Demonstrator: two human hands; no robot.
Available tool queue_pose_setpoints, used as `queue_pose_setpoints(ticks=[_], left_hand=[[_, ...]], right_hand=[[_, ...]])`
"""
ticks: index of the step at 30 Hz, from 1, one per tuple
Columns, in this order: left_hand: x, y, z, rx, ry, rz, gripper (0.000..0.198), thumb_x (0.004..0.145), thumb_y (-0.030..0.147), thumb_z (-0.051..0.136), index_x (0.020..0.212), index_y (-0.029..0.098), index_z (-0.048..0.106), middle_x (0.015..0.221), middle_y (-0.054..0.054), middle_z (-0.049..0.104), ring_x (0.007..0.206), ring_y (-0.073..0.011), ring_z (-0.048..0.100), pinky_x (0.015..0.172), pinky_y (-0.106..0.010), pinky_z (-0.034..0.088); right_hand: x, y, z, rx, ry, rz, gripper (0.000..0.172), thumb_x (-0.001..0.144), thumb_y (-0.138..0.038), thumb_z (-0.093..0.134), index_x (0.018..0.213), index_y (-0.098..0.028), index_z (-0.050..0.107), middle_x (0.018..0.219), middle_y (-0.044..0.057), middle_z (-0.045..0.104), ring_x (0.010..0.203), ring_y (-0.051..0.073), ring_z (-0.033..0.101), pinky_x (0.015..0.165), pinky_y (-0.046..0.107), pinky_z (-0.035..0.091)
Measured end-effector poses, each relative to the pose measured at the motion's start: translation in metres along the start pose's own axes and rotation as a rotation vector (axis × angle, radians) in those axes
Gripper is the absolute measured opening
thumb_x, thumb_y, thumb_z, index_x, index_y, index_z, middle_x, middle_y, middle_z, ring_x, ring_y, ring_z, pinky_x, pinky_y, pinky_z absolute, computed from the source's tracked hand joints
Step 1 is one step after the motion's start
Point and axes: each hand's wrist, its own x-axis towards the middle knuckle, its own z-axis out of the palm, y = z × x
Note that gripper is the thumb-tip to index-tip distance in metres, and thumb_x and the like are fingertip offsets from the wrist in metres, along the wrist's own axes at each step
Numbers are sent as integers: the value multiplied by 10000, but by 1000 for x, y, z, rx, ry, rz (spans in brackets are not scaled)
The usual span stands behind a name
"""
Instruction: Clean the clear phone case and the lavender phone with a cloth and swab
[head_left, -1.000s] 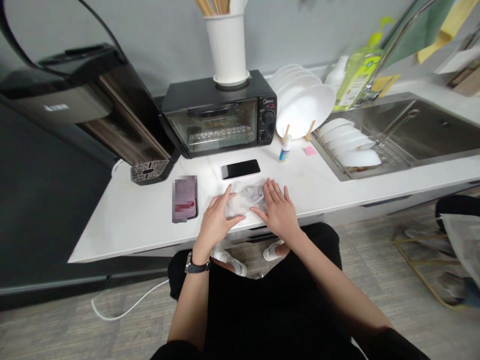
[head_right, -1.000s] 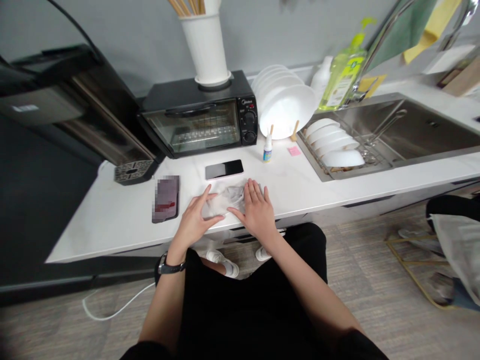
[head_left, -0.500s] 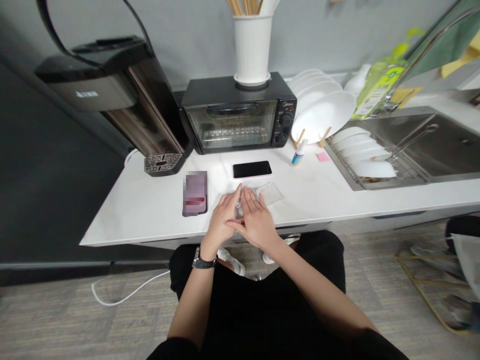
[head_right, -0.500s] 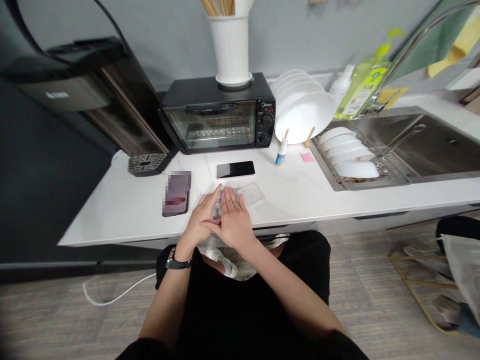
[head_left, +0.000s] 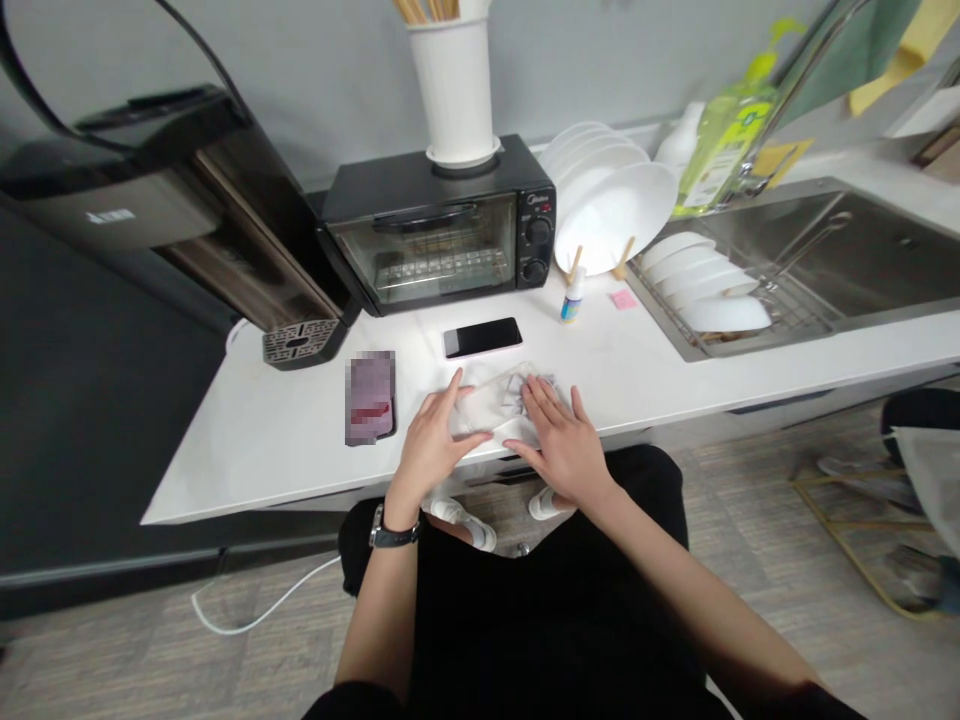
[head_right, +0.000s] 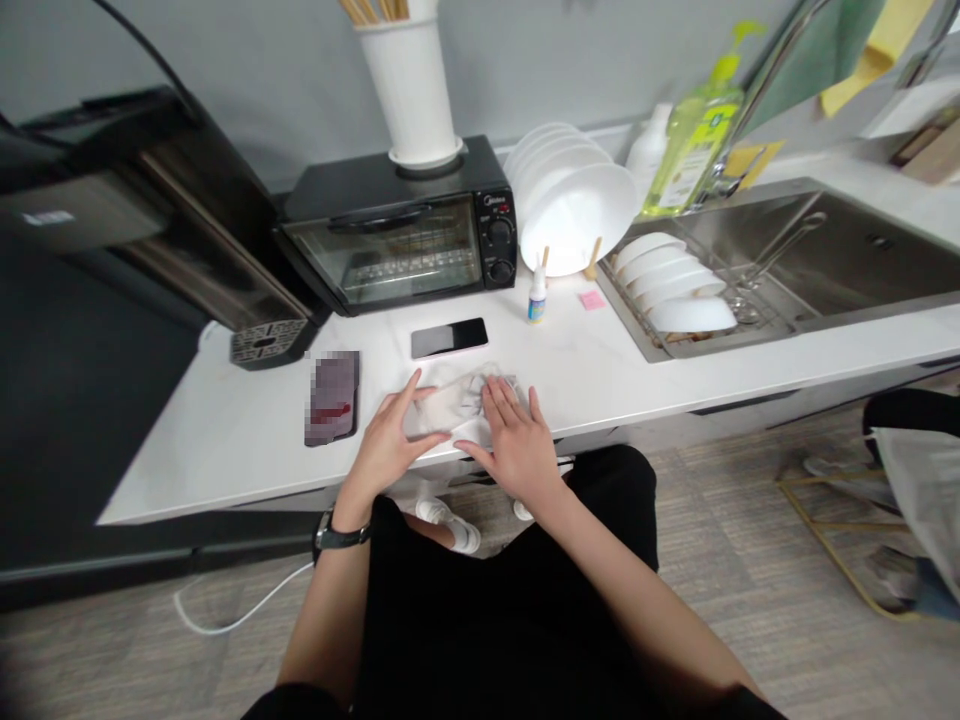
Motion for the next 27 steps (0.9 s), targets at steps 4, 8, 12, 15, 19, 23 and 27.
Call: queue_pose_setpoints(ticks=[4,8,12,15,19,23,27], left_hand=[[3,1,-2,-15,-12,2,1059,922,487,746,1706,503,34,1536,34,632,1415,-310,550,1230,-563,456],[3,3,-3,-30,-8,0,1062,917,497,751,1668,598,7,1534,93,626,1418,-286,547,1230,-549,464],[1,2,-2,-36,-1,8,1056,936,404,705,1670,597,-30,1527,87,624,1392,-275,566,1209,-529,493],[-2,-3,1,-40,29,31,1020,932,253,621,1709,511,12,1516,16,627,1372,-288,584,1173,-523,520],[-4,-7,2,-39,28,62,1003,928,252,612,1732,442,44,1526,-41,614,1380,-315,576,1163,-532,526],[-4,-3,0,-31,6,20,1048,913,294,684,1723,460,40,1518,-7,625,1381,-299,568,1168,-511,523],[-3,2,-2,-14,3,-16,1070,911,355,733,1712,480,34,1529,23,627,1402,-301,546,1202,-536,486]], right_hand=[[16,7,7,-58,51,94,830,1084,-671,361,1637,-55,421,1707,221,391,1598,382,393,1313,642,270],[42,-7,18,-75,65,184,909,1068,-693,381,1562,64,481,1664,305,417,1578,429,411,1319,633,259],[58,-38,26,-7,51,180,934,1065,-666,431,1516,151,480,1632,385,397,1571,470,403,1319,630,257],[55,-60,28,114,27,80,869,1079,-629,433,1530,112,489,1630,374,402,1575,454,406,1322,634,257],[39,-72,23,244,-11,-44,814,1066,-599,500,1542,61,506,1623,341,450,1570,420,431,1327,631,273],[20,-59,11,291,-55,-153,670,1083,-525,511,1568,-63,526,1632,243,506,1562,365,463,1330,655,264],[6,-32,-2,234,-75,-157,615,1086,-527,516,1577,-157,535,1657,177,495,1564,343,463,1331,671,252]])
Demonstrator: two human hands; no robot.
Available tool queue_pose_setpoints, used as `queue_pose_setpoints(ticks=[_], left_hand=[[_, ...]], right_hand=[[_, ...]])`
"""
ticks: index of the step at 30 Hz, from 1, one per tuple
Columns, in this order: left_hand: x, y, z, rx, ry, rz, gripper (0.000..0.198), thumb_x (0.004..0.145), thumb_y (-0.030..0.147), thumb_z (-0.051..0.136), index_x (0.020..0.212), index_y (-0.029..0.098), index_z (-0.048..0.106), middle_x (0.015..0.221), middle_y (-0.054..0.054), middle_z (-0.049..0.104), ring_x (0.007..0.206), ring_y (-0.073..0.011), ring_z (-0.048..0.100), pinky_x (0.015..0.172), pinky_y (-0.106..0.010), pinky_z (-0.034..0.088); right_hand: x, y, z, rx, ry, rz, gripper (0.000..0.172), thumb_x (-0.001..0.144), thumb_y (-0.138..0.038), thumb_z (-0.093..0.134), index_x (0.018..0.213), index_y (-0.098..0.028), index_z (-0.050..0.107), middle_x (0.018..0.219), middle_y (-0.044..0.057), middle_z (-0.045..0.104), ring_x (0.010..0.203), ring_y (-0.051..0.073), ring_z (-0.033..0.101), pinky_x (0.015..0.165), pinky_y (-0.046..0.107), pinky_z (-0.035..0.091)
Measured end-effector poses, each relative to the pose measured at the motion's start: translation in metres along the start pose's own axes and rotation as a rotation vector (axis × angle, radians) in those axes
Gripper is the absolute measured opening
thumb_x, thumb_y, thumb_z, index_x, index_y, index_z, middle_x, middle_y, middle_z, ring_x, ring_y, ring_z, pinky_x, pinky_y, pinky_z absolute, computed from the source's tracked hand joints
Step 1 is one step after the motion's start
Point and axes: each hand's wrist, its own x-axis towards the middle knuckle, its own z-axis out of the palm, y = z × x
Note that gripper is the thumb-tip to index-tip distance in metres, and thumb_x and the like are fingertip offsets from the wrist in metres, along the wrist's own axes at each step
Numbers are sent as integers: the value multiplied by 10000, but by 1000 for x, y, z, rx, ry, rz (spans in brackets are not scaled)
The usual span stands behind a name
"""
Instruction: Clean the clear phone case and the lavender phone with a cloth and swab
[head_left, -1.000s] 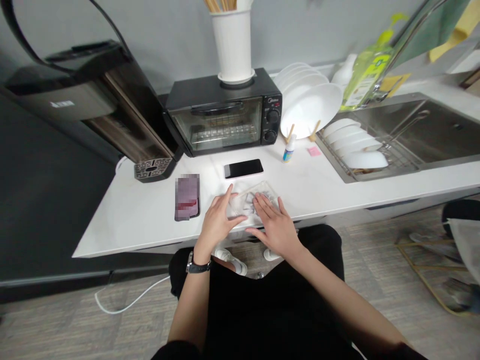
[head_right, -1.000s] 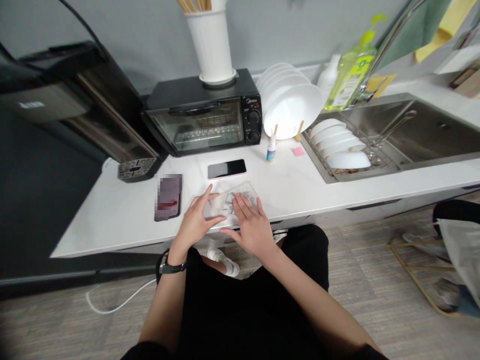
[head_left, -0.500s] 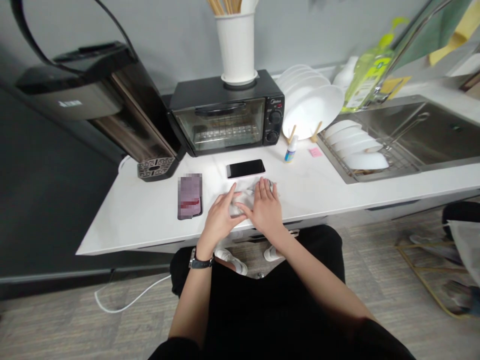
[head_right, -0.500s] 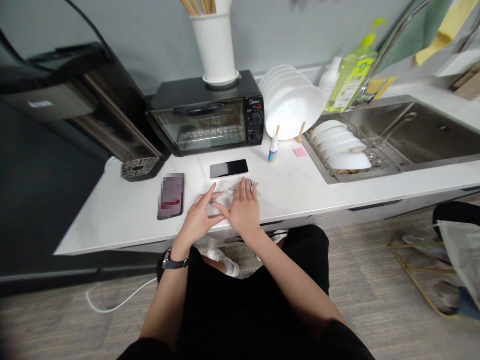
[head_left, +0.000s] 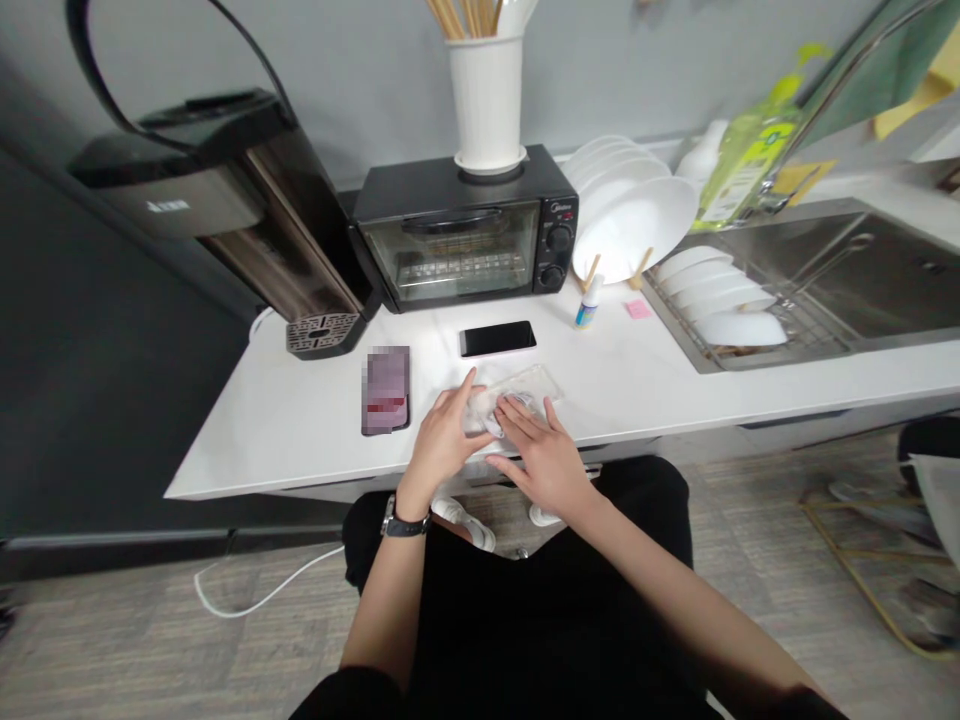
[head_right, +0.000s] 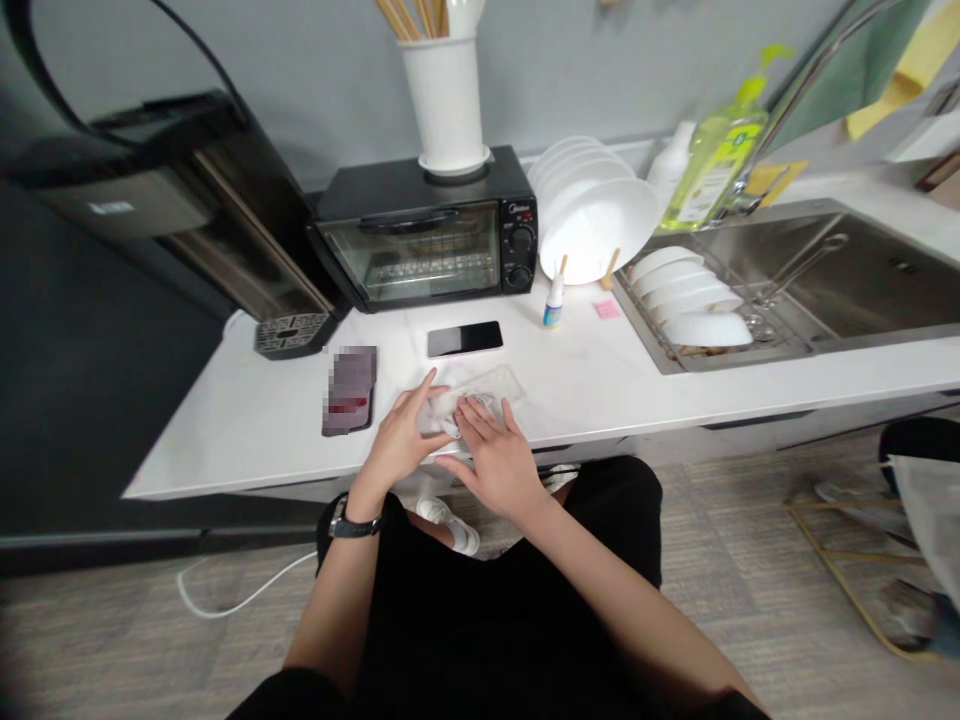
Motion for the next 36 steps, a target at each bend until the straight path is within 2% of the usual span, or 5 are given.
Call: queue_pose_setpoints(ticks=[10,15,20,29,36], left_hand=[[4,3,-2,4,-23,11,1039,935,492,728,1678,568,6,1557,89,616,1419,-298,540,1204,-569,469],[5,-4,5,-18,24,29,1065,882,395,803,1730,328,162,1513,-45,658,1393,-304,558,1207,-487,465],[2,-10,9,1,58,30,937,897,185,661,1727,264,232,1456,-98,669,1332,-279,609,1150,-430,514],[0,-5,2,-32,13,9,1065,863,221,787,1733,295,177,1503,-77,653,1367,-289,569,1173,-442,490],[1,-4,5,1,17,2,1111,869,390,848,1728,378,143,1519,-39,653,1399,-307,551,1193,-485,468]], right_hand=[[9,46,0,-203,151,216,769,1076,-647,433,1616,-101,473,1693,205,430,1605,438,357,1282,738,267],[38,29,21,-193,220,289,911,1054,-704,415,1562,48,489,1643,335,435,1569,492,397,1265,703,325],[51,-9,34,-103,144,231,796,1090,-576,438,1567,59,480,1658,322,410,1587,456,383,1302,651,308],[14,-12,14,44,-13,-32,684,1087,-534,505,1606,-90,486,1658,207,483,1582,342,436,1329,617,302],[-13,23,-9,-68,39,80,606,1094,-482,508,1636,-215,470,1681,129,473,1575,352,444,1307,666,326]])
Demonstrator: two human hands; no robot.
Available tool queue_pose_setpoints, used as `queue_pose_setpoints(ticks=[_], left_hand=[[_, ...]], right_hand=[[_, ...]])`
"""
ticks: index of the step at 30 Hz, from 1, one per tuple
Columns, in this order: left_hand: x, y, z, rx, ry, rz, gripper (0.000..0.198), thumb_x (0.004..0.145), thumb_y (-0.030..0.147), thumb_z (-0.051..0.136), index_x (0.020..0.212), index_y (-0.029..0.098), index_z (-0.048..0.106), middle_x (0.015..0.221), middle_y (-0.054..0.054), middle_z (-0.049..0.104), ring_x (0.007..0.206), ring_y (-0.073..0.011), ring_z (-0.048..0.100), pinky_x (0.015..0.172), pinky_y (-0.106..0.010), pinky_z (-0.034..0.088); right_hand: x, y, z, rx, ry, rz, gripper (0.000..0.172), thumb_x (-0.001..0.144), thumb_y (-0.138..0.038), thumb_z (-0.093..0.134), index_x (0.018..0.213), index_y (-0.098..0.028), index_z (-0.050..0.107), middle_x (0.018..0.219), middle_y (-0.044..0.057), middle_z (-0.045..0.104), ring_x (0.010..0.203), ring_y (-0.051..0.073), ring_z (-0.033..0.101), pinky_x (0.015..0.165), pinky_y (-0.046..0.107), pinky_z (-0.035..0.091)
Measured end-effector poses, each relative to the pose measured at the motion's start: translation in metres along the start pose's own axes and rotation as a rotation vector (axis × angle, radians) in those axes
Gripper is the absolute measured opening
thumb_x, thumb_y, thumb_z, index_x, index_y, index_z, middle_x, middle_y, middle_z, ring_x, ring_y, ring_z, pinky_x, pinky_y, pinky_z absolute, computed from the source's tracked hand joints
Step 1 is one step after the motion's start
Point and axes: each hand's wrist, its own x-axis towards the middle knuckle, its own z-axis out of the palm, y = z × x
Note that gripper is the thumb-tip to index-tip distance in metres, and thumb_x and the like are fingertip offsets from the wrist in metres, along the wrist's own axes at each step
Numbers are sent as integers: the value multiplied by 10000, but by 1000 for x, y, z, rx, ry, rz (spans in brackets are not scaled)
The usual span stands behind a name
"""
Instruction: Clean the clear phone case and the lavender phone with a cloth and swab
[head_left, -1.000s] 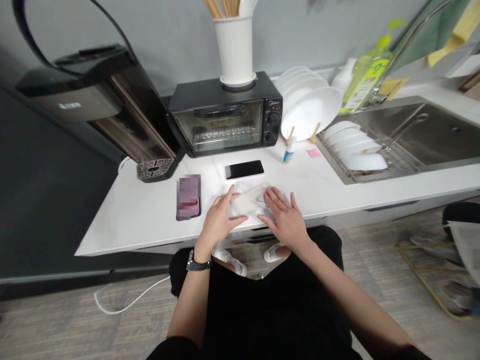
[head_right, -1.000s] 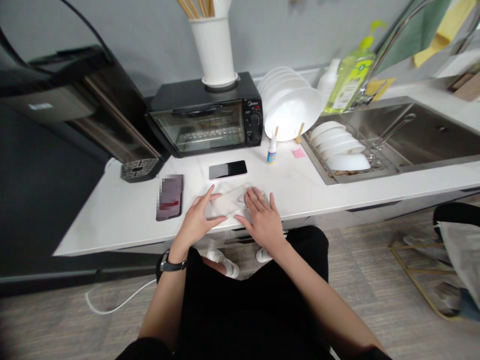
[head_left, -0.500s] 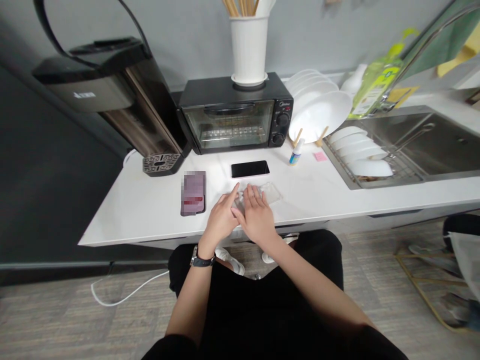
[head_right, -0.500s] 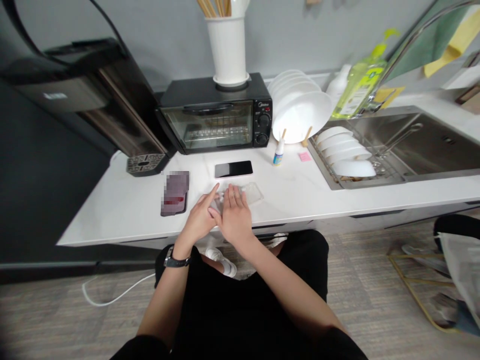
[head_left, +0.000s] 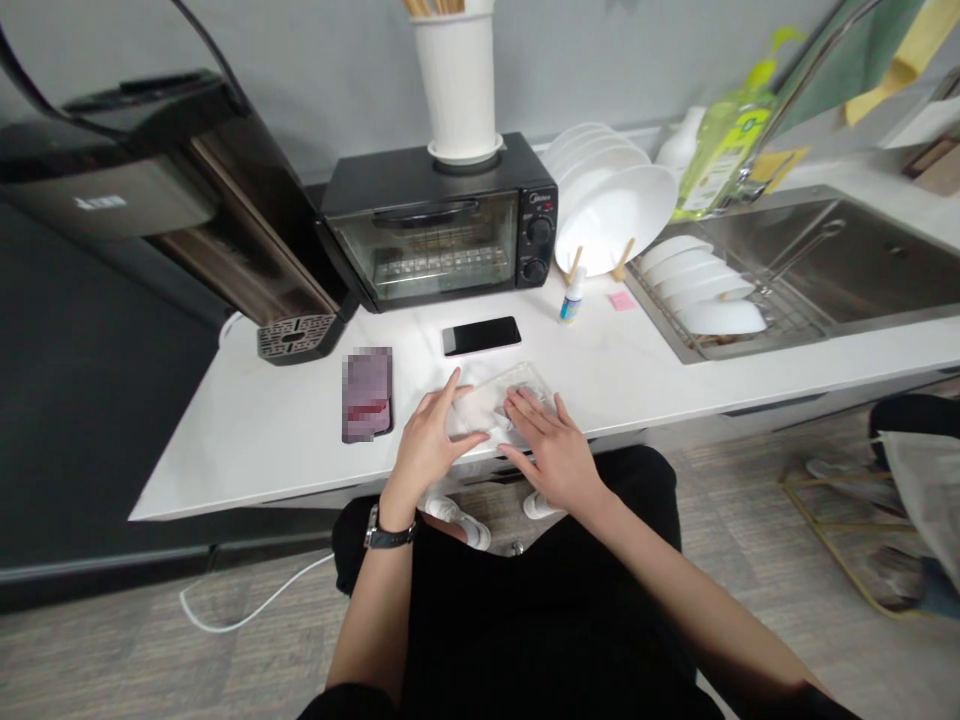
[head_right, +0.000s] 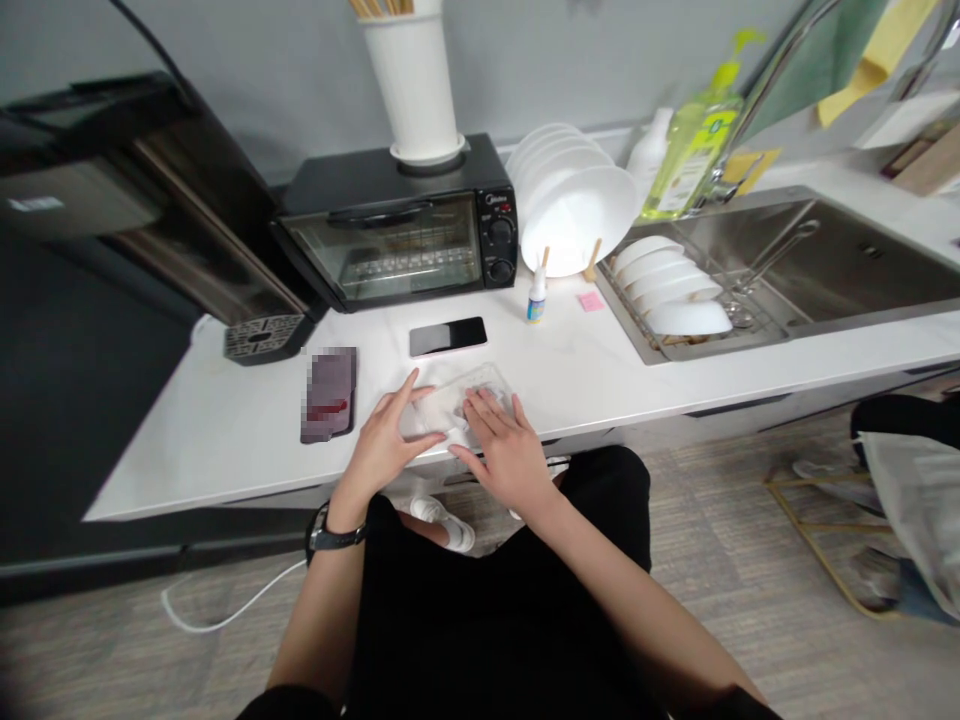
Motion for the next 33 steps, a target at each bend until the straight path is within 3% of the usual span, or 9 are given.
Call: queue_pose_setpoints(ticks=[4,7,12,15,18,20,22,27,33], left_hand=[[3,-1,1,-1,-10,14,1101,875,405,843,1728,375,147,1526,-37,650,1405,-300,551,1211,-482,452],[4,2,-1,2,-15,22,1103,873,406,841,1728,375,144,1526,-25,653,1394,-294,558,1208,-483,459],[3,7,-3,-16,-18,41,1038,932,430,767,1706,497,80,1542,52,633,1406,-278,547,1213,-512,473],[3,6,-1,-27,5,42,990,935,281,718,1729,390,139,1520,-9,652,1386,-280,562,1196,-484,491],[2,2,1,-32,34,36,870,940,114,565,1730,261,230,1497,-78,667,1384,-267,569,1196,-430,486],[0,0,2,-19,43,23,848,941,85,516,1726,263,248,1497,-83,661,1387,-256,574,1195,-416,484],[-1,0,1,-8,36,22,890,929,112,582,1729,277,229,1505,-76,651,1389,-259,577,1188,-413,490],[-2,5,-2,-2,-8,13,1015,904,236,782,1730,277,193,1531,-65,645,1401,-286,555,1198,-433,471],[3,4,0,20,-5,1,1106,863,392,865,1723,353,171,1539,-35,647,1419,-289,554,1215,-459,444]], right_hand=[[3,14,3,-79,79,150,644,1103,-523,462,1652,-186,434,1710,136,422,1598,376,398,1305,683,293],[18,13,11,-106,123,209,720,1095,-589,431,1623,-100,462,1697,203,425,1599,416,382,1302,686,279],[53,-7,30,-99,168,296,848,1082,-599,437,1575,91,443,1656,355,395,1586,488,366,1286,681,310],[63,-28,40,-85,114,283,858,1084,-552,448,1534,179,433,1647,404,358,1586,500,356,1305,646,305],[61,-49,47,-44,67,167,742,1115,-469,387,1546,129,459,1655,360,385,1585,443,391,1310,605,334],[55,-57,47,-6,66,90,665,1124,-422,372,1571,62,468,1657,311,425,1585,400,411,1304,591,359],[45,-56,42,32,62,15,637,1124,-424,407,1592,5,463,1651,268,466,1580,364,431,1306,572,370],[17,-31,21,80,-10,-125,605,1117,-480,469,1587,-101,503,1674,177,478,1575,307,453,1319,539,366],[-1,9,3,-55,35,-15,604,1130,-485,411,1598,-111,490,1700,155,444,1587,327,428,1294,587,381]])
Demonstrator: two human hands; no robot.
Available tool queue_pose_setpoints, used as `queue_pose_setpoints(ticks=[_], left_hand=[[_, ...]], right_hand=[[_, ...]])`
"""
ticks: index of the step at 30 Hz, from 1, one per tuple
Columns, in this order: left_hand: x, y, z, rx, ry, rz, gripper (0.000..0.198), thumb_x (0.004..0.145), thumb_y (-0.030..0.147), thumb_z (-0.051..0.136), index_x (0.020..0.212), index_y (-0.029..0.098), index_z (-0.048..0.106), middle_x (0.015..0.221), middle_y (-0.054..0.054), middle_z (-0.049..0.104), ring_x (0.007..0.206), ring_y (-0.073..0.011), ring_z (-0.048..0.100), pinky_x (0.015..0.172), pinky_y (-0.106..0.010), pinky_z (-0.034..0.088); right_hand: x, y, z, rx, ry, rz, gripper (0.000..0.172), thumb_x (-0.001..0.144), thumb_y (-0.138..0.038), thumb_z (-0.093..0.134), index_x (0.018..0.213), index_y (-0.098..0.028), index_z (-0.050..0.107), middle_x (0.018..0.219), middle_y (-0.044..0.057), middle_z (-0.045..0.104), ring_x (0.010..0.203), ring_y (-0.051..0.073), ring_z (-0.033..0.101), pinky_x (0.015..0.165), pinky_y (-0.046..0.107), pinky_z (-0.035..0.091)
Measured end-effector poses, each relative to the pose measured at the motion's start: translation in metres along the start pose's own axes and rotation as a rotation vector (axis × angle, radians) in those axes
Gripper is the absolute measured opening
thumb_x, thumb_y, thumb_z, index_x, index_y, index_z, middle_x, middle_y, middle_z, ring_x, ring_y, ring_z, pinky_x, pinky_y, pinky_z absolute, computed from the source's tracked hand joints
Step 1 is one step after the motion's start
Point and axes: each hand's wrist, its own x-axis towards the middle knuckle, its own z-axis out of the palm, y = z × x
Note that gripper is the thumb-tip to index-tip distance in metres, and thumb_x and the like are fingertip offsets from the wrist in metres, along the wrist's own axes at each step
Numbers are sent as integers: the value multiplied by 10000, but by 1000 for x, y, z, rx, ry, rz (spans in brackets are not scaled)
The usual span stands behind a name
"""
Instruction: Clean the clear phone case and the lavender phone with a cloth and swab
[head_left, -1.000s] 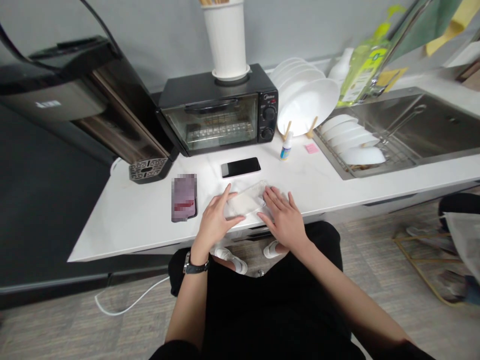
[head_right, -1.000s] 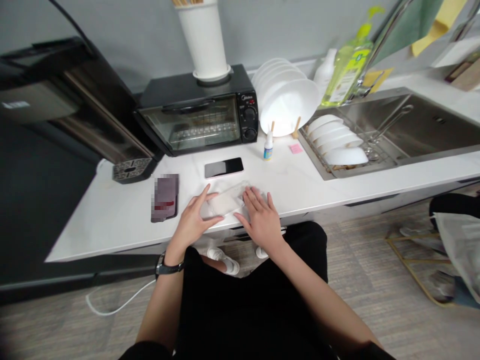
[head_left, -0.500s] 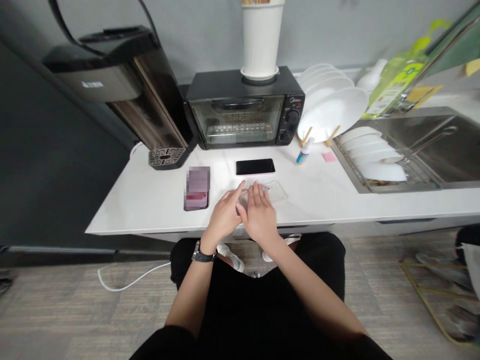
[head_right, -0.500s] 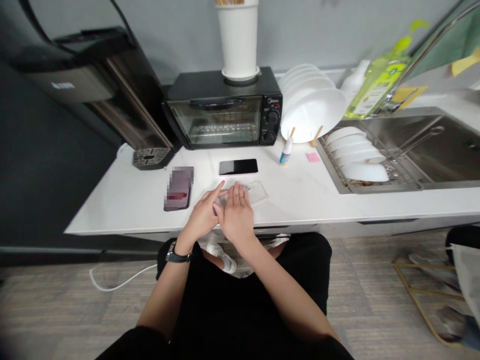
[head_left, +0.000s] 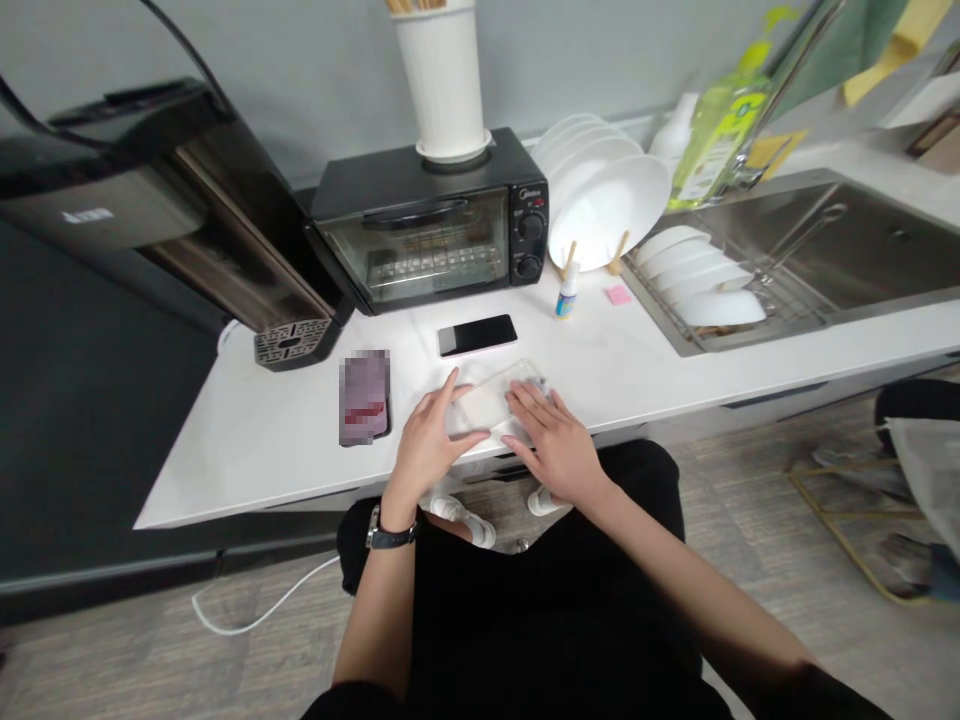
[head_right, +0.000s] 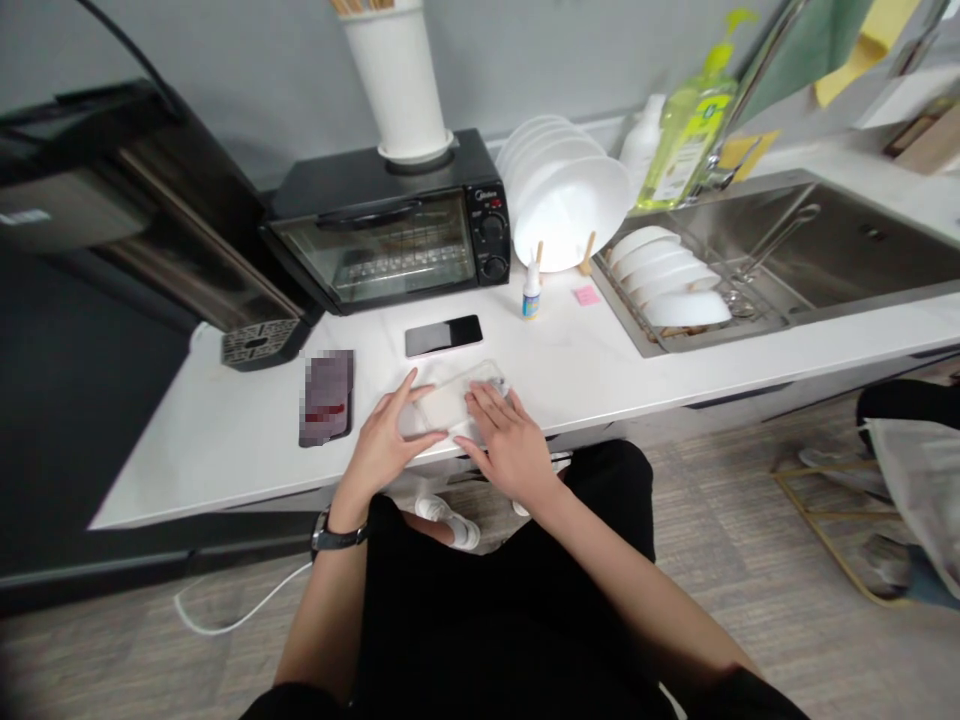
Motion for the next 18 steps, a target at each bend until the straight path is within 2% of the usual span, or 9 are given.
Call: queue_pose_setpoints(ticks=[5,10,14,18], left_hand=[[3,-1,0,6,-8,28,1100,866,420,860,1724,341,176,1544,-44,646,1426,-293,555,1242,-480,407],[4,-1,2,-12,-1,30,1080,878,393,842,1726,336,176,1536,-43,653,1420,-287,562,1241,-476,413],[3,-1,3,-26,18,32,1030,887,288,787,1730,311,195,1522,-53,660,1403,-291,577,1215,-466,454],[0,-2,5,-20,46,19,966,884,138,642,1735,292,211,1493,-72,669,1388,-273,590,1192,-432,486]], right_hand=[[13,14,6,-70,66,133,659,1117,-515,419,1606,-77,478,1697,198,435,1584,390,415,1299,620,337],[48,-1,25,-82,95,252,747,1107,-512,437,1535,98,490,1639,348,436,1576,452,404,1294,640,317],[65,-25,38,-66,80,235,763,1093,-511,478,1516,124,493,1637,378,406,1573,464,404,1286,629,347],[64,-51,41,20,54,125,685,1114,-449,429,1535,87,493,1641,349,422,1562,437,435,1276,603,391]])
